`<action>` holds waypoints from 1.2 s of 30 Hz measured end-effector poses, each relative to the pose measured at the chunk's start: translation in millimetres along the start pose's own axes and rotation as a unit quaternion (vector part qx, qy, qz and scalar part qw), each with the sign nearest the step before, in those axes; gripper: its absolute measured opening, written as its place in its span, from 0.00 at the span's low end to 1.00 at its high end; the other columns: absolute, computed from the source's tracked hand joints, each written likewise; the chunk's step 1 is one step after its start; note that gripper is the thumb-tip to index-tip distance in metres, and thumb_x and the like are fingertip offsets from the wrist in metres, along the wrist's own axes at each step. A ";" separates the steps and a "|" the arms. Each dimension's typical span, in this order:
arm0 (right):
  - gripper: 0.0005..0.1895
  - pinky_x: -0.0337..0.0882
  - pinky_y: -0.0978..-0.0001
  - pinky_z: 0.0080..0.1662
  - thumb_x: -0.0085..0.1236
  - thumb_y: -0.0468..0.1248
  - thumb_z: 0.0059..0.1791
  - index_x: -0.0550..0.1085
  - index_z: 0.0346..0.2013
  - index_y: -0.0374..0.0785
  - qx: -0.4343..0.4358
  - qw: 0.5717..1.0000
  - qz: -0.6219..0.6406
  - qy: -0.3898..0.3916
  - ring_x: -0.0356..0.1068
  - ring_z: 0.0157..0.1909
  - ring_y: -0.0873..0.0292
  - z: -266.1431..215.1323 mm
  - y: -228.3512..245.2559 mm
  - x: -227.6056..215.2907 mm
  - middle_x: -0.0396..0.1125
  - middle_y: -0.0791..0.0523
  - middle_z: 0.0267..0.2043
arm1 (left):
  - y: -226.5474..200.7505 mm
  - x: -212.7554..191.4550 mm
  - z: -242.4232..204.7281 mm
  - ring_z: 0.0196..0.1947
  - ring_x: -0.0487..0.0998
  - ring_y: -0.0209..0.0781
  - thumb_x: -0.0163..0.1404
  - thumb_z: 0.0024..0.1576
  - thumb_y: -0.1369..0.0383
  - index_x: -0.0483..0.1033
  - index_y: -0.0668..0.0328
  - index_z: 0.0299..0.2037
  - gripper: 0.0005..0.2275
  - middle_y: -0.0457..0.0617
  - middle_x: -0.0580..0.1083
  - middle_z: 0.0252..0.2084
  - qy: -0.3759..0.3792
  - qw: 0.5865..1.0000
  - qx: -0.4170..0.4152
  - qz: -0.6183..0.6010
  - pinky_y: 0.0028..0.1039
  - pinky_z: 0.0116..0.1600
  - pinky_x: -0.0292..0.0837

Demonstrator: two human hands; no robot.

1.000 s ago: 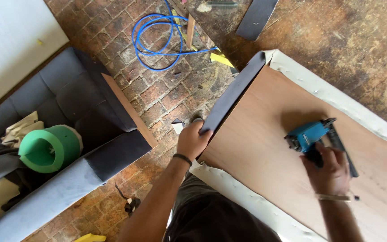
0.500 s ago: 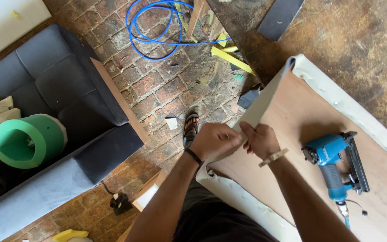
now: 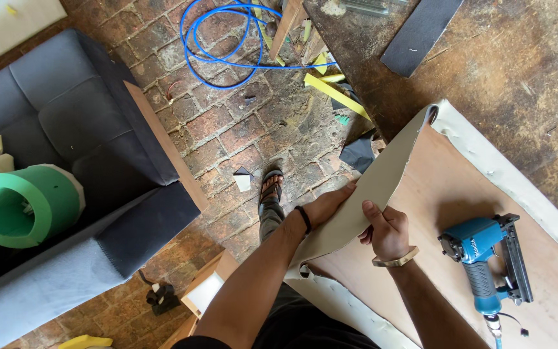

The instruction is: The person trims excess fabric from a wooden board using shears, then folds the fabric edges and secures them with a pneumatic staple gun. The person repeats this process along the board's edges, ensuring the fabric is taut and neatly attached.

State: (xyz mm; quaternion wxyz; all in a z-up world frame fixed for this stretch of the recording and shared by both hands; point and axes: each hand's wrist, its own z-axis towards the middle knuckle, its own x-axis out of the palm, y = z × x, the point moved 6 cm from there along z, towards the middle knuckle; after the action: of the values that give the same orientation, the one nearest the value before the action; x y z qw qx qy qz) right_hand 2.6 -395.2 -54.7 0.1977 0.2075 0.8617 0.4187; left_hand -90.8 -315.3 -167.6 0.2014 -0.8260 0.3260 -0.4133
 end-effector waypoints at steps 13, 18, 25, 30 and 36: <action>0.22 0.67 0.68 0.24 0.52 0.46 0.56 0.79 0.33 0.27 0.177 0.975 -0.133 0.027 0.70 0.20 0.59 -9.0 -12.6 -26.4 0.72 0.48 0.23 | -61.2 41.0 -49.1 0.62 0.74 0.59 0.43 0.65 0.70 0.55 0.27 0.74 0.27 0.65 0.54 0.74 -0.054 0.910 0.206 0.355 0.37 0.64 0.75; 0.15 0.75 0.70 0.42 0.60 0.45 0.53 0.78 0.48 0.38 -0.189 0.899 -0.350 -0.186 0.75 0.39 0.60 -75.7 25.7 -102.9 0.74 0.53 0.43 | -64.3 48.9 -58.9 0.61 0.74 0.59 0.56 0.60 0.63 0.61 0.29 0.70 0.28 0.64 0.58 0.69 -0.041 0.910 0.169 0.376 0.38 0.64 0.74; 0.66 0.74 0.48 0.50 0.78 0.51 0.31 0.53 0.75 0.35 -0.015 0.830 -0.520 -0.203 0.73 0.52 0.39 -93.8 -32.8 -200.9 0.70 0.43 0.53 | -68.0 49.7 -59.4 0.62 0.75 0.58 0.59 0.55 0.62 0.62 0.29 0.69 0.30 0.62 0.59 0.70 -0.052 0.915 0.196 0.348 0.37 0.62 0.74; 0.36 0.75 0.50 0.48 0.69 0.46 0.45 0.63 0.58 0.28 -0.046 0.853 -0.470 -0.220 0.74 0.45 0.42 -92.0 -15.6 -199.2 0.73 0.42 0.44 | -71.2 49.4 -61.8 0.66 0.70 0.60 0.62 0.56 0.62 0.62 0.30 0.70 0.31 0.63 0.62 0.68 -0.062 0.896 0.230 0.375 0.40 0.68 0.71; 0.17 0.79 0.61 0.37 0.67 0.46 0.44 0.78 0.29 0.33 0.101 0.898 -0.426 -0.052 0.77 0.24 0.56 -89.3 21.4 -136.2 0.75 0.52 0.22 | -70.8 52.2 -57.1 0.66 0.68 0.60 0.64 0.52 0.60 0.58 0.28 0.70 0.36 0.64 0.61 0.67 -0.064 0.888 0.209 0.405 0.41 0.66 0.70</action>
State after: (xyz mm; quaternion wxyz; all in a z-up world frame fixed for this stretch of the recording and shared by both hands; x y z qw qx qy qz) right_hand 74.6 -511.5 36.2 0.3795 -0.1395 0.8938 0.1941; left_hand -87.7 -305.7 -63.3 0.5396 -0.5855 0.5249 -0.3008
